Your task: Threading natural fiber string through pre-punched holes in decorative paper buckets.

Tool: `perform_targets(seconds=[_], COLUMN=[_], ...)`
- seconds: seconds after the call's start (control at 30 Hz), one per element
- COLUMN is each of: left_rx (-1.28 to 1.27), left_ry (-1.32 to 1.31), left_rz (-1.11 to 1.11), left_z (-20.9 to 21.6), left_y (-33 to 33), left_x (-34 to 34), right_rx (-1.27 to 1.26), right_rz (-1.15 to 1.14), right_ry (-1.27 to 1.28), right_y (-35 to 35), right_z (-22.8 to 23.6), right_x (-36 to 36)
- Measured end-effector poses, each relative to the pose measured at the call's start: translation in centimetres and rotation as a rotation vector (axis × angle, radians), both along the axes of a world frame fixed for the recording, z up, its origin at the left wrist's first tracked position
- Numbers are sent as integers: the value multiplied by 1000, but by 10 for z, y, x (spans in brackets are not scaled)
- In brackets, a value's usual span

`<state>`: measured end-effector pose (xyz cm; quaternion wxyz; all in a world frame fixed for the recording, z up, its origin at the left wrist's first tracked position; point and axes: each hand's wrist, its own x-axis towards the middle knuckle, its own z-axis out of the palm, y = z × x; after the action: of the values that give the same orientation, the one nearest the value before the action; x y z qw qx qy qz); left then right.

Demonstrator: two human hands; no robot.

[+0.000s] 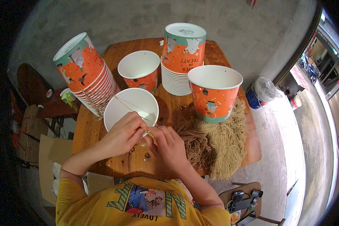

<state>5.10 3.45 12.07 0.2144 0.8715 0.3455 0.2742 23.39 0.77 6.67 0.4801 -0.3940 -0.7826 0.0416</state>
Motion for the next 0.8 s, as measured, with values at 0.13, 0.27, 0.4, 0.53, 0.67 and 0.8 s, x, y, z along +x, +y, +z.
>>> perform_targets(seconds=[0.13,0.27,0.4,0.53,0.67,0.8], left_rx=[22,59,110,103,212,459], left_ry=[-13,13,40,37,66,-43], left_rz=[0,14,8,9,8,14], left_z=[-2,-1,0,2,1,-18], left_y=[0,-2,-2,-4,-4,-24], left_x=[0,0,-3,-7,-17,-18], right_rx=[65,72,36,-47,-384,-408], right_rz=[-2,-12,-12,-7,34,32], right_ry=[-22,-5,-31,6,239,204], right_y=[3,4,0,-6,-18,-29], right_z=[-6,-6,-3,-2,-4,-4], right_x=[2,2,1,-4,-7,-9])
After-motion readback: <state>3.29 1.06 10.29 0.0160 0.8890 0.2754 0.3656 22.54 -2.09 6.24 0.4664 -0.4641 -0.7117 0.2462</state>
